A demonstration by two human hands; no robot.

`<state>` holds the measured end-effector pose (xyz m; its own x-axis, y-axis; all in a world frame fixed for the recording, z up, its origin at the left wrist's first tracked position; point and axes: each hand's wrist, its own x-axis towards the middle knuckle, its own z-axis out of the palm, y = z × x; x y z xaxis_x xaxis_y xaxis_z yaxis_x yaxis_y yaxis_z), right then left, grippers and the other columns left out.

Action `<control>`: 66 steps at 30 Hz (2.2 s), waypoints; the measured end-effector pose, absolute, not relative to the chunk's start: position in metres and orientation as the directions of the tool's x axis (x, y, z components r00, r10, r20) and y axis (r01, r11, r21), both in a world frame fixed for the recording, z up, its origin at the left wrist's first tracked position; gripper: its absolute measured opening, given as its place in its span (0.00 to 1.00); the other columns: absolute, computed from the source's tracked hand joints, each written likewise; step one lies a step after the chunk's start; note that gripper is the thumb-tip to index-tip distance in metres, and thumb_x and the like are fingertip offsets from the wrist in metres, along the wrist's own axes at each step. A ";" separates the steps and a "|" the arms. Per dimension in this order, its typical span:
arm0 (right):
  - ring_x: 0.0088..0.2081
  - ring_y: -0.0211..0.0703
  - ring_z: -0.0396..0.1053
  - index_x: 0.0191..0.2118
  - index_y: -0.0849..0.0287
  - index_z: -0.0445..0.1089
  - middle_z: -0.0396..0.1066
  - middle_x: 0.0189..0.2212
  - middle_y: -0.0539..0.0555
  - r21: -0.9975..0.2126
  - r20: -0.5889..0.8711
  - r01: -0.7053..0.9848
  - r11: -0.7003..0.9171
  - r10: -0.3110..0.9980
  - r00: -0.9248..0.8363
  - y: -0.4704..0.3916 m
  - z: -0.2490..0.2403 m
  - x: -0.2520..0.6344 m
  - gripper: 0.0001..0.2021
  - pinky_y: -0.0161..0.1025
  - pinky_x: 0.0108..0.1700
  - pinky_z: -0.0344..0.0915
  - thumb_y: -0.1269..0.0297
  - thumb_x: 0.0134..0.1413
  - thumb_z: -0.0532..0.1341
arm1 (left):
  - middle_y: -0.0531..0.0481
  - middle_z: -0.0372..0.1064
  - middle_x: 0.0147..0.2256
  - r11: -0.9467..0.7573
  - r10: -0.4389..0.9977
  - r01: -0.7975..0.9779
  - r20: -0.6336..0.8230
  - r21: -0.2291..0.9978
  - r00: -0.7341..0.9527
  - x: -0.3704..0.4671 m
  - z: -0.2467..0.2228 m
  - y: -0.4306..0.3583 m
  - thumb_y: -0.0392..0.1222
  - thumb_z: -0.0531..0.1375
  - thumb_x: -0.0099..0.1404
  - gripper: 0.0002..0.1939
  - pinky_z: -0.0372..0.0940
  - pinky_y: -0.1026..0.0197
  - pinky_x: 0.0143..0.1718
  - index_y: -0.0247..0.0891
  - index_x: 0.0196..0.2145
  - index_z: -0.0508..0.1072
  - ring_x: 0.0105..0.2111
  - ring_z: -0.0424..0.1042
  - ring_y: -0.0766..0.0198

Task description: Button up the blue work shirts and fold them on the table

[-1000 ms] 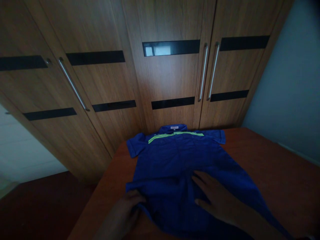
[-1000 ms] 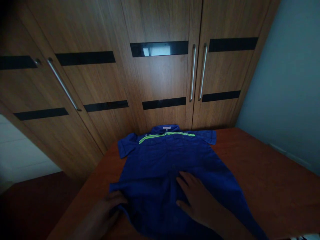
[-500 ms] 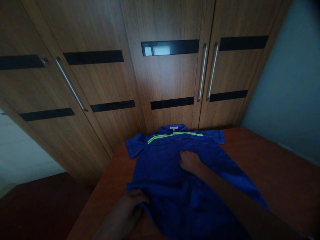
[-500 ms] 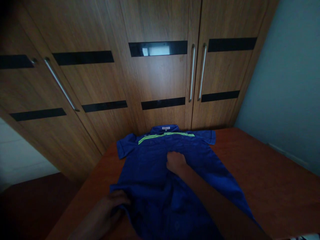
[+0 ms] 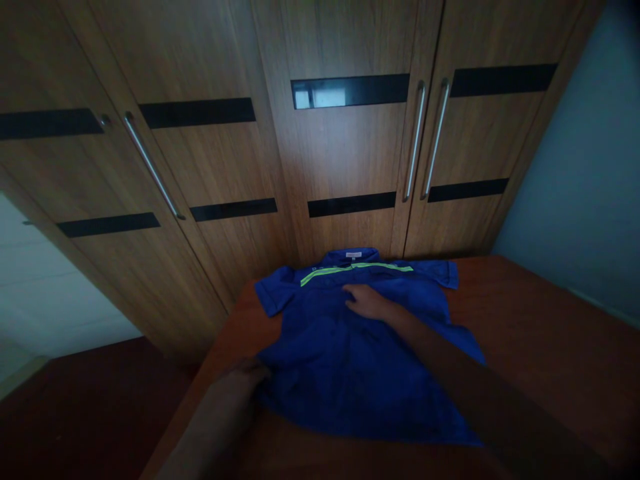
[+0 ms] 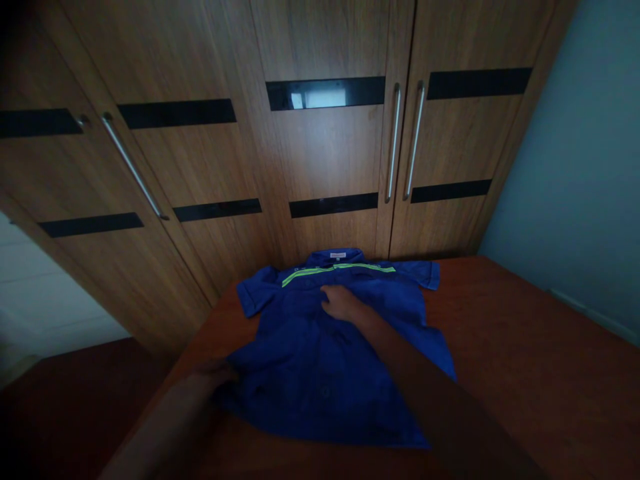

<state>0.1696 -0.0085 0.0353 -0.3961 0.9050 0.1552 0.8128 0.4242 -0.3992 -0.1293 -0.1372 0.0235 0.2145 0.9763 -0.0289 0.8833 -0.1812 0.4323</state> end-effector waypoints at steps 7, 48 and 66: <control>0.52 0.47 0.62 0.50 0.58 0.66 0.66 0.49 0.57 -0.387 0.445 0.728 0.565 0.806 -0.389 -0.101 -0.007 0.175 0.14 0.47 0.56 0.60 0.73 0.60 0.53 | 0.53 0.65 0.56 -0.327 0.939 0.886 0.007 0.328 0.344 -0.098 0.037 -0.177 0.30 0.56 0.53 0.30 0.51 0.48 0.60 0.53 0.52 0.71 0.57 0.61 0.52; 0.39 0.41 0.68 0.41 0.55 0.66 0.68 0.37 0.53 -0.619 0.501 0.598 0.509 0.842 -0.199 -0.166 -0.040 0.172 0.09 0.38 0.40 0.67 0.73 0.58 0.52 | 0.46 0.73 0.23 0.145 0.989 0.040 -0.144 0.989 -0.019 0.018 -0.037 -0.160 0.62 0.60 0.53 0.24 0.62 0.61 0.32 0.35 0.23 0.74 0.27 0.70 0.59; 0.40 0.44 0.69 0.43 0.55 0.68 0.69 0.40 0.54 -0.445 0.491 0.736 0.510 0.826 -0.276 -0.171 -0.033 0.167 0.13 0.43 0.43 0.68 0.76 0.58 0.52 | 0.54 0.62 0.22 0.129 0.990 0.087 -0.123 0.988 -0.067 0.021 -0.035 -0.165 0.54 0.64 0.50 0.17 0.57 0.64 0.27 0.36 0.24 0.68 0.25 0.61 0.65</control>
<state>0.1671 -0.1710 -0.0326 -0.2761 0.8262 0.4911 0.7357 0.5105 -0.4452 0.0207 -0.1649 -0.0347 -0.0670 0.9901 -0.1232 0.0875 0.1288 0.9878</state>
